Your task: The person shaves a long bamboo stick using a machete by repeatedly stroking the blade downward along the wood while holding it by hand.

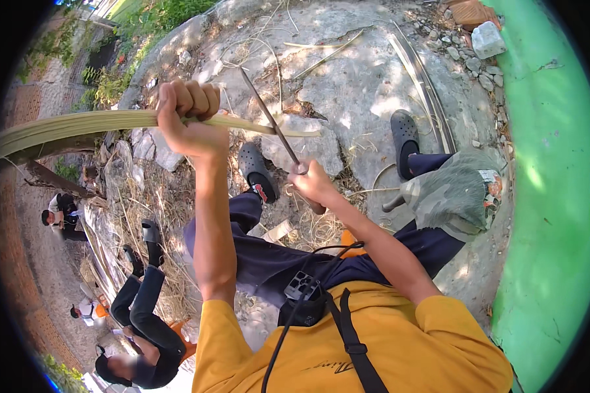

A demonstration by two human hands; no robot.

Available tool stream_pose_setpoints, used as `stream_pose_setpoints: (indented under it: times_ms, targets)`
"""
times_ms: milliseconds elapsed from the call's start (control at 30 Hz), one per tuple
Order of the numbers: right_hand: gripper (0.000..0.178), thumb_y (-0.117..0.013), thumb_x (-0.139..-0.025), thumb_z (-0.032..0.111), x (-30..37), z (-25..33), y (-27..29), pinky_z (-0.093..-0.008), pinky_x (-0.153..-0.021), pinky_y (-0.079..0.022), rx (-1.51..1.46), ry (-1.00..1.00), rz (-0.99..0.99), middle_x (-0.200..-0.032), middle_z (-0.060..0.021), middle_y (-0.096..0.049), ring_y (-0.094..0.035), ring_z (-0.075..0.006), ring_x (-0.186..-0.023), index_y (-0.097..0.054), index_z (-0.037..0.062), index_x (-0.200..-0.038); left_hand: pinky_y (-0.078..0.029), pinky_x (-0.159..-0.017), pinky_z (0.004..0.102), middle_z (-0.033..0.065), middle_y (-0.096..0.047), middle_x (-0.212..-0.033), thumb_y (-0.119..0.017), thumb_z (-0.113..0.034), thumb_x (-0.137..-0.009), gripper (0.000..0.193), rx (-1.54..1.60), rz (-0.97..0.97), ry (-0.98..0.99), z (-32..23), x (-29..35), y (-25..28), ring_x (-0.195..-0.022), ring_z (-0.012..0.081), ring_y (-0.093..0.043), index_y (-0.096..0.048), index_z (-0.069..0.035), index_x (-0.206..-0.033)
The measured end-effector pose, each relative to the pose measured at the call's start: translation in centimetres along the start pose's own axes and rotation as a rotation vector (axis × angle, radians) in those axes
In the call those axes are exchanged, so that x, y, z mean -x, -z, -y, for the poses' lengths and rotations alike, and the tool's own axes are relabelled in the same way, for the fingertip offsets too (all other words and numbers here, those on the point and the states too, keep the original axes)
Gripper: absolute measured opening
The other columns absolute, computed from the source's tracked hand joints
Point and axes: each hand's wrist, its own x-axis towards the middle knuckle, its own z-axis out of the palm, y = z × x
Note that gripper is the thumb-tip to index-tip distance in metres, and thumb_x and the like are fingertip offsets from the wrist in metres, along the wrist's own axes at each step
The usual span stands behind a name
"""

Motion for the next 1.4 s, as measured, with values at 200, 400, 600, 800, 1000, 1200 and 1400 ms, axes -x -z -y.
stream_pose_setpoints:
  times_ms: [200,400,600,800,1000,1200,1400]
  targets:
    - [0.018,-0.067,-0.080,0.013,-1.1,2.0,1.3,-0.0341,-0.054,-0.048,-0.010,-0.238,0.111,-0.065,-0.0079,-0.063,-0.058,-0.0166,-0.055,-0.066,-0.0042,-0.086,-0.011,-0.048,0.0311,-0.0028,-0.015,-0.057,-0.045,-0.030,-0.099,0.043,-0.009,-0.130,0.012,1.1,-1.4,2.4,-0.050,0.0094,-0.010,-0.022,-0.014,-0.066]
    - [0.010,-0.065,-0.083,0.008,1.9,9.9,-1.4,-0.0306,-0.045,-0.039,-0.200,-0.044,0.262,-0.061,-0.0046,-0.058,-0.052,-0.0117,-0.049,-0.060,0.0003,-0.081,-0.014,-0.044,0.0290,-0.0039,-0.016,-0.062,-0.047,-0.026,-0.098,0.041,0.095,-0.091,0.002,-0.1,-1.4,1.6,-0.048,0.0081,-0.014,-0.025,-0.014,-0.066]
    - [0.009,-0.062,-0.085,0.008,-1.2,-1.1,1.4,-0.0290,-0.043,-0.037,-0.095,-0.284,0.147,-0.059,-0.0019,-0.056,-0.050,-0.0103,-0.046,-0.058,0.0028,-0.079,-0.015,-0.045,0.0289,-0.0042,-0.020,-0.059,-0.049,-0.022,-0.095,0.039,0.065,-0.086,0.040,0.1,-1.3,1.2,-0.048,0.0079,-0.018,-0.027,-0.012,-0.064]
    - [0.007,-0.064,-0.086,0.007,-0.5,-0.7,1.5,-0.0272,-0.041,-0.035,-0.073,-0.283,0.100,-0.061,-0.0014,-0.055,-0.049,-0.0098,-0.046,-0.058,0.0029,-0.086,-0.014,-0.046,0.0280,-0.0054,-0.018,-0.061,-0.049,-0.021,-0.094,0.037,0.091,-0.114,0.039,-0.6,-1.1,1.7,-0.049,0.0080,-0.015,-0.027,-0.014,-0.066]
    - [0.013,-0.060,-0.084,0.003,0.9,4.7,1.3,-0.0264,-0.041,-0.033,-0.332,-0.391,0.174,-0.059,-0.0002,-0.050,-0.044,-0.0087,-0.045,-0.052,0.0069,-0.074,-0.014,-0.044,0.0286,-0.0057,-0.019,-0.059,-0.051,-0.022,-0.093,0.040,0.073,-0.073,0.102,-0.1,-1.0,1.8,-0.049,0.0072,-0.016,-0.026,-0.014,-0.063]
    - [0.017,-0.062,-0.085,0.005,2.2,11.8,0.4,-0.0260,-0.043,-0.034,-0.384,-0.267,0.297,-0.059,0.0010,-0.048,-0.044,-0.0082,-0.046,-0.049,0.0081,-0.076,-0.013,-0.044,0.0291,-0.0054,-0.019,-0.054,-0.052,-0.025,-0.096,0.046,0.045,-0.054,0.105,-0.4,-1.4,0.4,-0.045,0.0075,-0.016,-0.025,-0.013,-0.060]
    - [0.017,-0.063,-0.086,0.005,0.6,9.3,0.3,-0.0251,-0.042,-0.034,-0.420,-0.200,0.349,-0.061,0.0014,-0.048,-0.043,-0.0072,-0.047,-0.049,0.0084,-0.077,-0.013,-0.044,0.0287,-0.0050,-0.020,-0.054,-0.049,-0.023,-0.097,0.045,0.051,-0.019,0.101,-0.4,-1.3,0.5,-0.045,0.0075,-0.016,-0.025,-0.013,-0.060]
